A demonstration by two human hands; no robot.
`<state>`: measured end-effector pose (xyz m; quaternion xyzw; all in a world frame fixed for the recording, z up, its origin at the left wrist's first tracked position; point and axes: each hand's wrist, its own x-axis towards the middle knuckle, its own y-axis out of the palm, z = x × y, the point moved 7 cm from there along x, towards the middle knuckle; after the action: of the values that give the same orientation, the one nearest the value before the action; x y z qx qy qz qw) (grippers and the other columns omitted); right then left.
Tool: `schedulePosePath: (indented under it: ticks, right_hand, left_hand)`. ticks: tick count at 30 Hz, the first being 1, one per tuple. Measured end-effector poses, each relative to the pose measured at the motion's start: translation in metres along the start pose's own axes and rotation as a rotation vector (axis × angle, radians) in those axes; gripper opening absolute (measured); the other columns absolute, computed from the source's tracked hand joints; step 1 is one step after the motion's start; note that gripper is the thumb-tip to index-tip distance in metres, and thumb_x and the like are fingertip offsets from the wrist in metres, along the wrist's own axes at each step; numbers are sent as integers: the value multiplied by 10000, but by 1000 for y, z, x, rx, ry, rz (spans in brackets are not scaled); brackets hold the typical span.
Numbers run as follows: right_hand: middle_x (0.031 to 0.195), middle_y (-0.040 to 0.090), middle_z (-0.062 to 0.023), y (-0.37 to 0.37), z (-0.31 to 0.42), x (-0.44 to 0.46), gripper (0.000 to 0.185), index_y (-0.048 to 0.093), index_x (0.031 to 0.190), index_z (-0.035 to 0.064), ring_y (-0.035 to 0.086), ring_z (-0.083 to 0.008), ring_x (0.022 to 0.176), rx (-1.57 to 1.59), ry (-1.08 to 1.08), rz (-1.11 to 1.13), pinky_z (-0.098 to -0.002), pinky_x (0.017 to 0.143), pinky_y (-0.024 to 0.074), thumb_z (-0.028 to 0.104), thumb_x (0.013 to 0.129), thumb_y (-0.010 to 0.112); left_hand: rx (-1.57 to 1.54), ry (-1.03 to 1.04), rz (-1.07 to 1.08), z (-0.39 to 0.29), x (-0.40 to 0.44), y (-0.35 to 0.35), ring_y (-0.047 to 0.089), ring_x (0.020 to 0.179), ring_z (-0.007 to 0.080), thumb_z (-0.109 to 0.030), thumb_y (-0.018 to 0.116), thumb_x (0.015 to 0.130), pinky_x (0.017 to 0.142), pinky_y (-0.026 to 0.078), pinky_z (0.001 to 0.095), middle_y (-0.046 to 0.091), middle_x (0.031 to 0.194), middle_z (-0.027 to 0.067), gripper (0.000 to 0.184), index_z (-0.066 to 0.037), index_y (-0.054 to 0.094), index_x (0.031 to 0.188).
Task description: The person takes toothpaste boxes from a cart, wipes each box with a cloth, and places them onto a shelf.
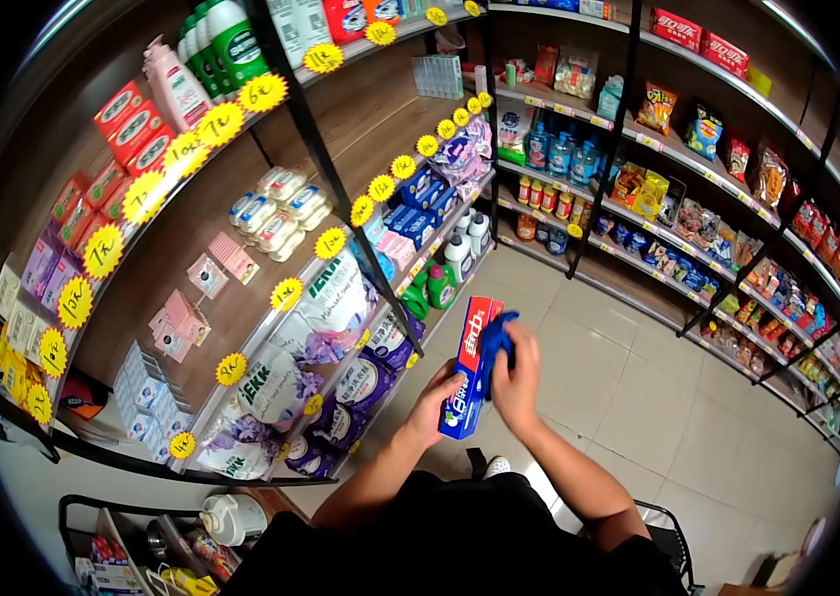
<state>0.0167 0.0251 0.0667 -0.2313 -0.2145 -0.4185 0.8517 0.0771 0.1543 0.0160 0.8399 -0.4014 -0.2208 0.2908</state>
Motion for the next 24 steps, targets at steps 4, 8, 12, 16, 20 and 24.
schedulePosePath:
  ticks: [4, 8, 12, 16, 20, 24]
  right_hand:
    - [1218, 597, -199, -43, -6, 75, 379, 612, 1209, 19, 561, -393, 1143, -121, -50, -51, -434, 1002, 451, -55, 841, 563]
    - [1174, 601, -189, -60, -19, 91, 378, 635, 1183, 33, 564, -383, 1104, -242, -95, 28, -449, 967, 461, -31, 813, 589]
    - [1171, 592, -191, -54, -38, 65, 394, 643, 1176, 37, 558, -386, 1097, -262, -76, 185, -461, 948, 472, 3, 783, 635]
    - [1153, 588, -176, -48, -67, 62, 395, 650, 1162, 37, 565, -372, 1071, -238, -41, 258, -447, 921, 492, 4, 768, 660]
    - [1129, 588, -173, -38, -107, 103, 379, 658, 1133, 38, 574, -367, 1047, -210, -30, 241, -442, 897, 499, 8, 755, 664]
    - [1110, 586, -190, -20, -151, 171, 351, 633, 1098, 23, 578, -379, 1034, -225, -39, 179, -455, 884, 495, -3, 748, 647]
  left_hand:
    - [-84, -113, 24, 30, 37, 22, 664, 905, 123, -252, 571, 993, 793, 542, 279, 672, 1078, 39, 441, -41, 507, 1374]
    - [-198, -153, 55, 46, 84, 41, 682, 952, 164, -247, 564, 996, 833, 559, 327, 686, 1111, 56, 437, -38, 511, 1375]
    - [-330, -92, -38, 39, 141, 43, 682, 1012, 225, -236, 525, 1011, 918, 547, 388, 685, 1144, 100, 377, -50, 532, 1340]
    - [-317, -65, -54, 30, 197, 37, 686, 893, 195, -245, 541, 1009, 813, 563, 362, 685, 1010, 60, 305, -81, 559, 1265]
    - [-360, -92, -85, 33, 261, 24, 697, 879, 191, -262, 543, 1005, 815, 557, 344, 716, 991, 59, 264, -82, 619, 1183]
    - [-376, -124, -9, 24, 325, 28, 671, 971, 205, -211, 539, 1002, 894, 542, 358, 680, 1069, 79, 338, -79, 544, 1313]
